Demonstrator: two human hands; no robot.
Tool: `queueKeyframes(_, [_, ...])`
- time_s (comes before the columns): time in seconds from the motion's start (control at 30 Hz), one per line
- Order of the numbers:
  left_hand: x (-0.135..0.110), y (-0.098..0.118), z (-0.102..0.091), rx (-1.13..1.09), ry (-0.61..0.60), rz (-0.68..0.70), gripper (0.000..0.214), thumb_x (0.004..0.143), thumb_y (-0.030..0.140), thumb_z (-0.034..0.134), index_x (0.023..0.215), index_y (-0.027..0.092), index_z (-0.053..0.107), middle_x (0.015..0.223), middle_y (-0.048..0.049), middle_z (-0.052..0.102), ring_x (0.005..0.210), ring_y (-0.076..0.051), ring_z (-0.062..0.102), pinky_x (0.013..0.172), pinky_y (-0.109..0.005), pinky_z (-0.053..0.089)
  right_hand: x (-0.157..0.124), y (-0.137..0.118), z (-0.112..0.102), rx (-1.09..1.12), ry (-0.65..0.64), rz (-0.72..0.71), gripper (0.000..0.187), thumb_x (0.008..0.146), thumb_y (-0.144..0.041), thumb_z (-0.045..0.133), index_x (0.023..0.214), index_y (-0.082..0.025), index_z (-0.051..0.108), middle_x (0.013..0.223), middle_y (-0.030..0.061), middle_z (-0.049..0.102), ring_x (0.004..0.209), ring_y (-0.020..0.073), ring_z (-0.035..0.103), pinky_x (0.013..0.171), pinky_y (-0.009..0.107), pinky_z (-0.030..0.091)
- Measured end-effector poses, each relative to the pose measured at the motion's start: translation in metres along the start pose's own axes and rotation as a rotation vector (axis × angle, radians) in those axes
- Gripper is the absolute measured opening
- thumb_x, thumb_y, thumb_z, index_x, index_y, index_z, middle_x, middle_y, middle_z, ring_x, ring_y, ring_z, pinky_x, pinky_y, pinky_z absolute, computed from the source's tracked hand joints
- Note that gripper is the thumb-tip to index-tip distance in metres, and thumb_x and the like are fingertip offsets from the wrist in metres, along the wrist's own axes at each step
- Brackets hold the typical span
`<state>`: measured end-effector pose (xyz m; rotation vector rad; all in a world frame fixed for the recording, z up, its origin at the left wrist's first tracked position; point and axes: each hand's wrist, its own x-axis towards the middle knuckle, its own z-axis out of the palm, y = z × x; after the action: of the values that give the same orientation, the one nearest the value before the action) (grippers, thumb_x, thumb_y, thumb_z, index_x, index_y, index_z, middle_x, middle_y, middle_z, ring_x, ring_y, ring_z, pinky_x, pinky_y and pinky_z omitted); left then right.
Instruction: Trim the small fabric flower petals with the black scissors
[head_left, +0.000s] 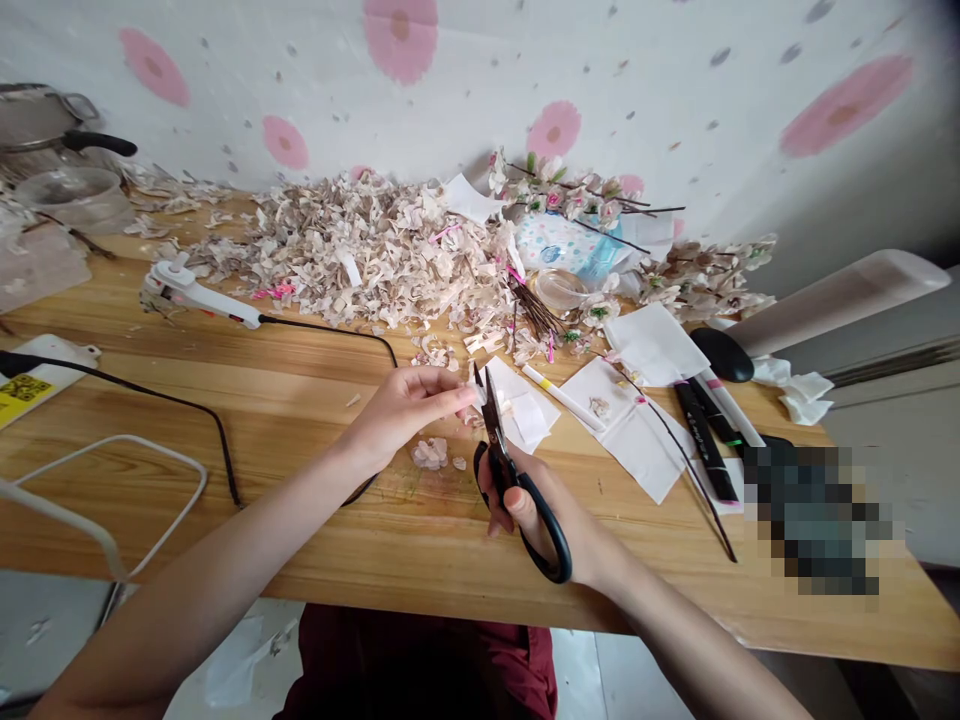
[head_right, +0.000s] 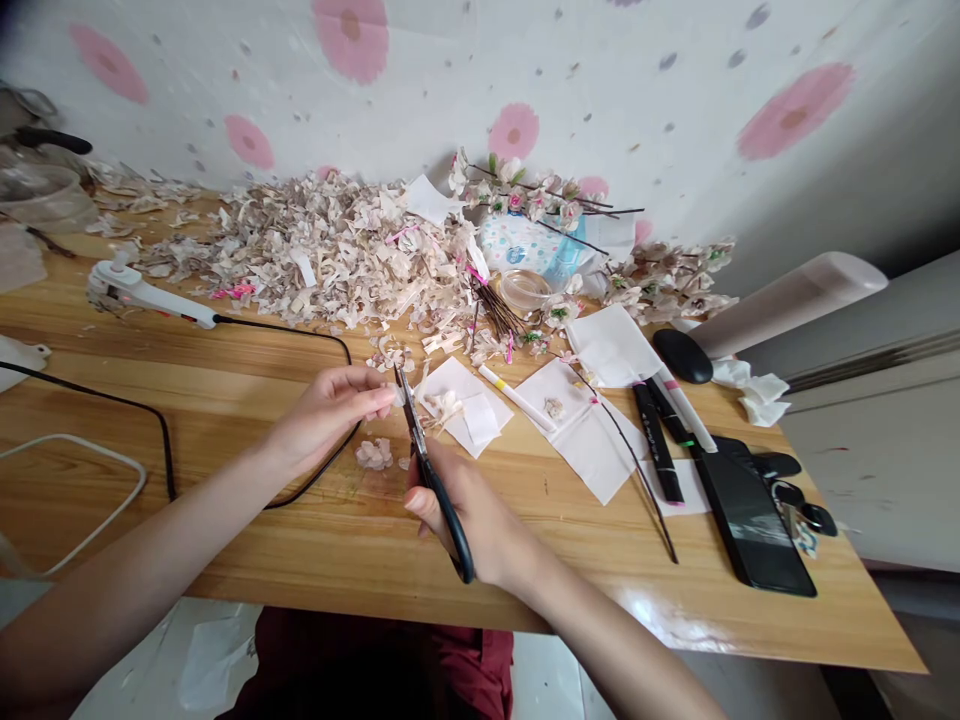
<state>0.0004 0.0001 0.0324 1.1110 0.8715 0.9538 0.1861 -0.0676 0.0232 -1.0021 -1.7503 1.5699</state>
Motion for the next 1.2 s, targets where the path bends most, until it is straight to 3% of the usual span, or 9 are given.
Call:
queueKeyframes(0.3, [0.005,0.007,-0.013,0.185,-0.069,-0.021,0.021,0.07,0.036,0.075,0.062,0.017,0.07,0.06,0.0002,0.064,0.057,-0.011,0.054,0.058,-0.023,0.041,-0.002,-0.008,-0.008,-0.081,-0.055,0.049,0.055,0.086,-0.075,0.034,0.08,-0.021,0.044,0.071,0.0004,0.044,0.056,0.0139,0.048,0.049,0.028,0.049])
queueKeyframes(0.97, [0.008,0.016,-0.026,0.245,-0.143,-0.047,0.013,0.067,0.032,0.076,0.065,0.02,0.075,0.061,-0.0013,0.067,0.057,-0.011,0.054,0.054,-0.023,0.038,0.0,-0.01,-0.012,0.006,-0.107,0.093,0.057,0.081,-0.077,0.042,0.078,-0.02,0.046,0.07,-0.0012,0.04,0.054,0.0112,0.047,0.043,0.023,0.05])
queueKeyframes(1.2, [0.008,0.017,-0.027,0.229,-0.116,-0.015,0.014,0.068,0.033,0.076,0.062,0.021,0.074,0.056,-0.001,0.064,0.053,-0.012,0.054,0.054,-0.023,0.042,-0.002,-0.009,-0.013,-0.001,-0.115,0.105,0.059,0.08,-0.078,0.042,0.077,-0.019,0.045,0.071,-0.0018,0.039,0.053,0.0101,0.046,0.042,0.022,0.05])
